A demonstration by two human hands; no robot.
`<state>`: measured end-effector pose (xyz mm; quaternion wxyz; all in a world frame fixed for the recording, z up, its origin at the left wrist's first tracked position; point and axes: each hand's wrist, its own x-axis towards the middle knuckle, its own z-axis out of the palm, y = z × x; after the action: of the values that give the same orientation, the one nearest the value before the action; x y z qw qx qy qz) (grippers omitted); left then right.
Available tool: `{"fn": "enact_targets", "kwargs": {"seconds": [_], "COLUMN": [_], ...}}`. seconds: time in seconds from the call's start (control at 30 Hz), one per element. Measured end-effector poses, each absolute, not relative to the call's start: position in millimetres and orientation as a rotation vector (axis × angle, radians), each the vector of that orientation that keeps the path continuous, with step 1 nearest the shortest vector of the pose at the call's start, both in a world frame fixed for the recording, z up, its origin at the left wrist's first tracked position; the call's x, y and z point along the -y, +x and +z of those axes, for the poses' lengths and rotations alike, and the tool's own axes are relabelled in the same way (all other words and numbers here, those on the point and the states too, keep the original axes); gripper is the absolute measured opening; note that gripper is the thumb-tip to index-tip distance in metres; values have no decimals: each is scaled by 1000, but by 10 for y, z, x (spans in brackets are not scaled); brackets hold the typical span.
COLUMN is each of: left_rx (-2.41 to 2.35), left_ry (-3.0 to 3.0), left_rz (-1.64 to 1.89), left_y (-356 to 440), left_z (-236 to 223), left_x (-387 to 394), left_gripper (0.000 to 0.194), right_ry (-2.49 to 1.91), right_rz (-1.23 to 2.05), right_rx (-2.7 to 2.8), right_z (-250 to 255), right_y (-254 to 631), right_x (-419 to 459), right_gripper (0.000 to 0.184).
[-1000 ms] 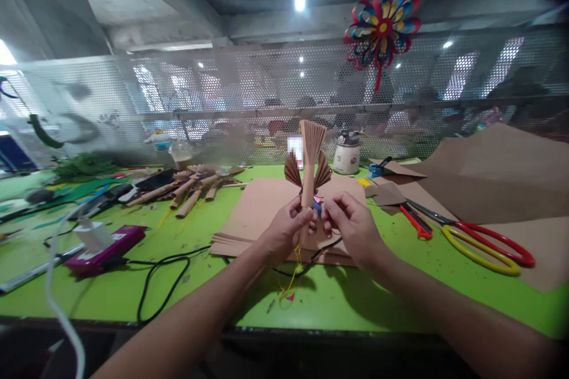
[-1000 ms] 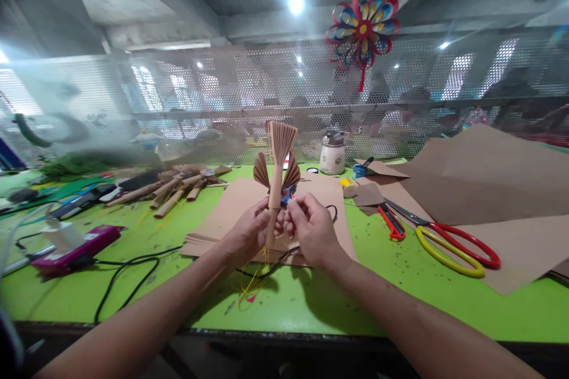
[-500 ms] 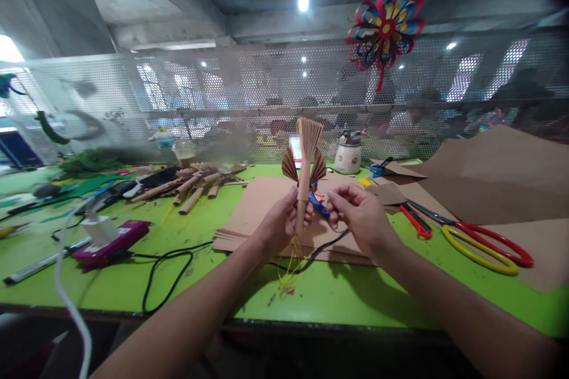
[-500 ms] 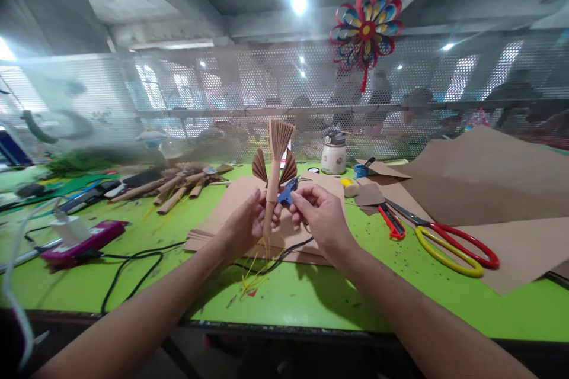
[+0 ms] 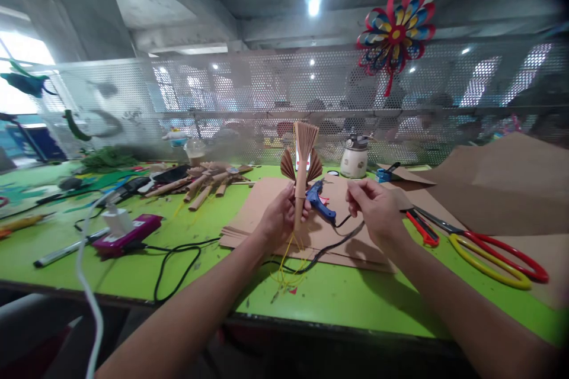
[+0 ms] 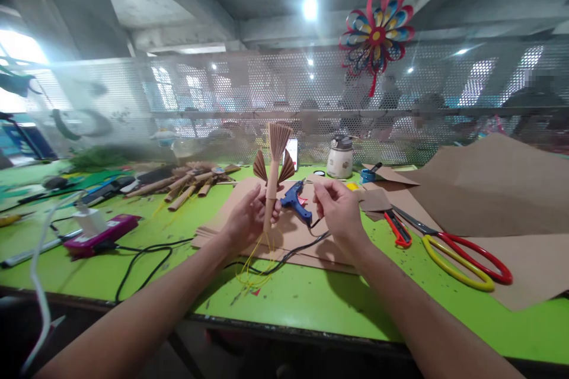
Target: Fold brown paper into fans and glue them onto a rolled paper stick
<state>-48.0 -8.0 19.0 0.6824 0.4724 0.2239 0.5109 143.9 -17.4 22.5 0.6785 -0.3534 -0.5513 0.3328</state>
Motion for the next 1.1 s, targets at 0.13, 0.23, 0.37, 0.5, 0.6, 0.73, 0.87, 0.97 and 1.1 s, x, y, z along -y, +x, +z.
{"fn": "enact_targets", "kwargs": {"seconds": [0.13, 0.23, 0.37, 0.5, 0.6, 0.73, 0.87, 0.97, 1.1], "left_rx": [-515, -514, -520, -522, -544, -570, -623, -669, -677], "left_ry": [1047, 1038, 1024, 1039, 1043, 1066, 1129, 1183, 1186], "left_rz": [1156, 1183, 1204, 1218, 1214, 1194, 1197, 1196, 1151], "left_y": [-489, -501, -508, -504, -499, -489, -475, -468, -464], "left_z": [202, 205, 211, 236, 242, 204, 153, 147, 160], "left_x": [81, 67, 47, 52, 53, 37, 30, 37, 52], "left_gripper": [47, 47, 44, 43, 42, 40, 36, 35, 32], "right_ry": [-847, -788, -613, -384, -316, -369, -404, -608, -817], "right_rz": [649, 836, 1330, 1621, 1560, 1282, 1325, 1305, 1060], "right_rx": [1294, 1500, 2060, 2502, 2573, 2523, 2539, 2271, 1814], "right_z": [239, 314, 429, 454, 439, 457, 469, 433, 380], "right_y": [1515, 1553, 1534, 1441, 1414, 1469, 1482, 1439, 1427], "right_x": [153, 226, 435, 639, 673, 602, 588, 587, 466], "right_gripper": [22, 32, 31, 20, 13, 12, 40, 28, 19]}}
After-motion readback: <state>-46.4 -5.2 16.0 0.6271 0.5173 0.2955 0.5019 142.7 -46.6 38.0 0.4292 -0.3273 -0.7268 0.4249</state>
